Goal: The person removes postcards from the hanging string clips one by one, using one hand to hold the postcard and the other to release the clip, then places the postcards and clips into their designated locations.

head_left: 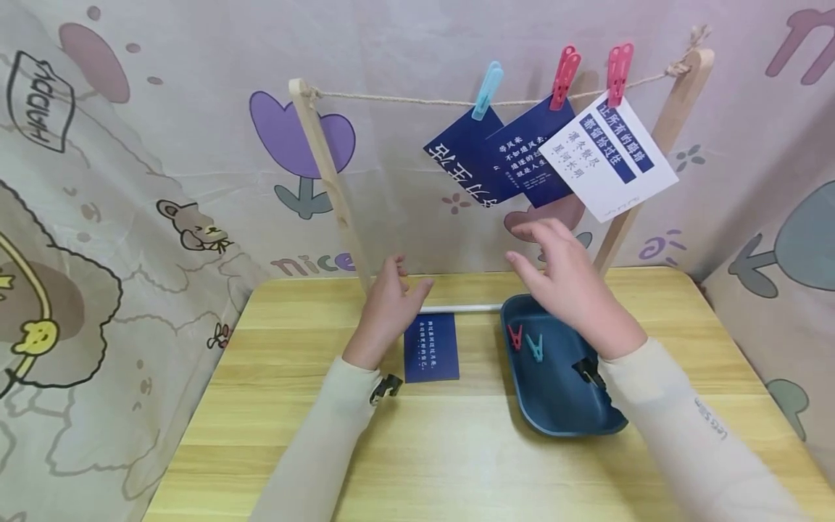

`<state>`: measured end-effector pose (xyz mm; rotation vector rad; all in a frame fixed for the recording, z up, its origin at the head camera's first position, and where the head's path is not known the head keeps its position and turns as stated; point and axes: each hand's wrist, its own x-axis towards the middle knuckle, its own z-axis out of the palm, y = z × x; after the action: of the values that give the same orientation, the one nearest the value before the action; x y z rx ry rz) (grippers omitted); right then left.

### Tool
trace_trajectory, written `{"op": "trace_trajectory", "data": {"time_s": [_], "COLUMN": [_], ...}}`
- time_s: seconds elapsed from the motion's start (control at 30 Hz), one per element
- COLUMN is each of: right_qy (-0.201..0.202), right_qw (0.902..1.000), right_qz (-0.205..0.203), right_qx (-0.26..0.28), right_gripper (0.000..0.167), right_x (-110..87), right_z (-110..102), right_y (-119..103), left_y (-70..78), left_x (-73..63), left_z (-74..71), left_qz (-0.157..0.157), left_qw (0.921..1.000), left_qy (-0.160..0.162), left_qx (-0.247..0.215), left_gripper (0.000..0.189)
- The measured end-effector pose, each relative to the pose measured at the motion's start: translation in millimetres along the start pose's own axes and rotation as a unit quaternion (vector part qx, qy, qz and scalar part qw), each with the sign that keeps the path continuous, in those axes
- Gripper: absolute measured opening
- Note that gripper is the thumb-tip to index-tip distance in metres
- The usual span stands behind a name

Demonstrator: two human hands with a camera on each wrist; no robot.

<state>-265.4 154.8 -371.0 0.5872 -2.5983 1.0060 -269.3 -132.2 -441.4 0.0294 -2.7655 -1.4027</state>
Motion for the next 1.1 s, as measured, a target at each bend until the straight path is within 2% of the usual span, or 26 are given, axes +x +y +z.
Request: {"op": "trace_trajectory", "data": {"time_s": [0.17, 0.3, 0.37, 0.53, 0.73, 0.83, 0.97, 1.07, 1.1], "right_qy": [0.012, 0.027, 0.033, 0.046, 0.073, 0.082, 0.094, 0.108, 0.113], "right_qw": [0.9993, 0.998, 0.9972, 0.9952, 0.9912, 0.9894, 0.9863, 0.9832, 0.9824], "right_qz": [-0.034, -0.057, -0.067, -0.084, -0.108, -0.118, -0.132, -0.142, -0.143], "right_qx": [-0.008, -0.01, -0.008, -0.022, -0.025, -0.024, -0.029, -0.038, -0.04], "right_gripper": [0.051, 0.052, 0.05, 0.048, 0.042, 0.04, 0.037, 0.035, 0.035], "right_x": [18.2, 30.6, 36.7, 50.3, 57.9, 60.6, 65.4, 69.7, 71.2], "right_z": [-9, -20, -25, -35, -48, -54, -60, -66, -68], "right_y": [-13, -27, -34, -51, -67, -75, -86, -95, -98], "left_y": [9.4, 24.2, 33.0, 56.4, 87.7, 101.2, 112.2, 117.4, 119.0], "left_x": [6.2, 13.5, 18.4, 31.4, 41.2, 44.2, 46.8, 47.3, 47.2], "left_z": [3.8, 7.2, 8.3, 9.2, 9.0, 9.7, 9.5, 7.7, 7.0], "left_qz": [0.026, 0.062, 0.087, 0.138, 0.174, 0.182, 0.181, 0.18, 0.179], "left_qw": [0.9995, 0.9966, 0.9926, 0.9754, 0.9551, 0.9441, 0.9289, 0.9208, 0.9207], "left_qy": [-0.018, -0.024, -0.022, -0.019, -0.024, -0.03, -0.034, -0.034, -0.033], "left_qx": [-0.005, -0.048, -0.082, -0.171, -0.238, -0.273, -0.321, -0.345, -0.345], "left_gripper": [0.095, 0.095, 0.093, 0.086, 0.08, 0.078, 0.073, 0.07, 0.068]}}
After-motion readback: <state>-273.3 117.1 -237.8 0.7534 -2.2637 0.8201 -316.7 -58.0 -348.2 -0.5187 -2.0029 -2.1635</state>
